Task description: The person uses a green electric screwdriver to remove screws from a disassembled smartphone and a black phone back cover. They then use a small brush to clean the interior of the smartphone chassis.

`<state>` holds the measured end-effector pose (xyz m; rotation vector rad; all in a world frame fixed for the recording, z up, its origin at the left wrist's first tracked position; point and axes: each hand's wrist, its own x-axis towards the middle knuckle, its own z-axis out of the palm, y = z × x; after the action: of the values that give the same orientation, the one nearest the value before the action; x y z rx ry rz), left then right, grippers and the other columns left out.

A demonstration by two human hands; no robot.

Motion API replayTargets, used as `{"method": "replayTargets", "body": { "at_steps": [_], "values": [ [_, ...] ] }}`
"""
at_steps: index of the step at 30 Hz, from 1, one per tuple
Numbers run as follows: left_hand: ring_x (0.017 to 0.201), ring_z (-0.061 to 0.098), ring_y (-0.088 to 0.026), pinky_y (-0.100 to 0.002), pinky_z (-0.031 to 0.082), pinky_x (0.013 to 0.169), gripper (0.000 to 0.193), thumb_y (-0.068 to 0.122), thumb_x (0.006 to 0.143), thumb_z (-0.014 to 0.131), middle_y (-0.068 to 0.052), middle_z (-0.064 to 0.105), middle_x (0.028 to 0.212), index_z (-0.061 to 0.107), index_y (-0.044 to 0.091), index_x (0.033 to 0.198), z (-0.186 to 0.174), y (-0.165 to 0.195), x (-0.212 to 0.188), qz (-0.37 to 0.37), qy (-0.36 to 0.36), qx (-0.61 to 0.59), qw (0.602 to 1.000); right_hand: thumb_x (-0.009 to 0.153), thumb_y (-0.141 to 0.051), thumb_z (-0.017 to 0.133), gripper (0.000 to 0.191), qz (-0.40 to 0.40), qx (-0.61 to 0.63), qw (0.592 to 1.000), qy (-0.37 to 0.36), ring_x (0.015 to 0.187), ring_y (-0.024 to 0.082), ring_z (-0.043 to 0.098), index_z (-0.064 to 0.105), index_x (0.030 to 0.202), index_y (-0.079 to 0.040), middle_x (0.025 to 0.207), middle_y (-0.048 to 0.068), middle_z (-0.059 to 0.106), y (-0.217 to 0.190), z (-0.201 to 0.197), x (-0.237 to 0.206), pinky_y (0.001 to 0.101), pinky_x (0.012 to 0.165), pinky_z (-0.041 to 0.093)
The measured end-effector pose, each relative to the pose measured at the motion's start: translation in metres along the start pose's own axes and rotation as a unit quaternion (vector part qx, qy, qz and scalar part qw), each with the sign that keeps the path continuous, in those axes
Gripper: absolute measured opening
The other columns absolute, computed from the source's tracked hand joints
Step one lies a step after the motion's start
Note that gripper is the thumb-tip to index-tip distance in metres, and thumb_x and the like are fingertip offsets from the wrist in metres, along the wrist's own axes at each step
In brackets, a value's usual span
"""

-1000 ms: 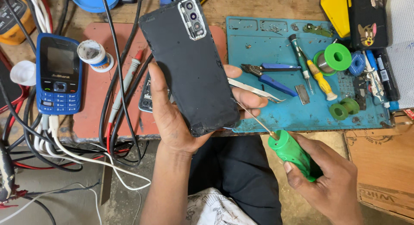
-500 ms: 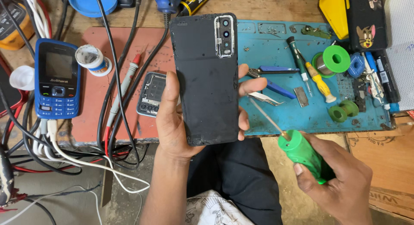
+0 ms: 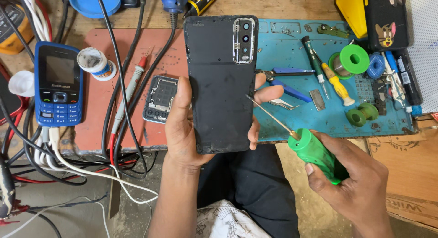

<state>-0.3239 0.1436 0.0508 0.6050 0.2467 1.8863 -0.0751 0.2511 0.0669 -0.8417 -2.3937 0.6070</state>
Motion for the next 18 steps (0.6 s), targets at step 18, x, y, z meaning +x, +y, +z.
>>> {"method": "replayTargets", "body": {
  "at_steps": [18],
  "values": [
    [0.094, 0.072, -0.038, -0.048, 0.06, 0.072, 0.098, 0.067, 0.1, 0.036, -0.046, 0.041, 0.153, 0.034, -0.014, 0.156, -0.0065, -0.0005, 0.0004, -0.035, 0.016, -0.122, 0.992, 0.075, -0.018, 0.077, 0.051, 0.007, -0.005, 1.0, 0.003, 0.071, 0.01, 0.065, 0.071, 0.124, -0.005, 0.092, 0.008, 0.073, 0.0022, -0.0039, 0.003, 0.0252, 0.063, 0.051]
  ]
}}
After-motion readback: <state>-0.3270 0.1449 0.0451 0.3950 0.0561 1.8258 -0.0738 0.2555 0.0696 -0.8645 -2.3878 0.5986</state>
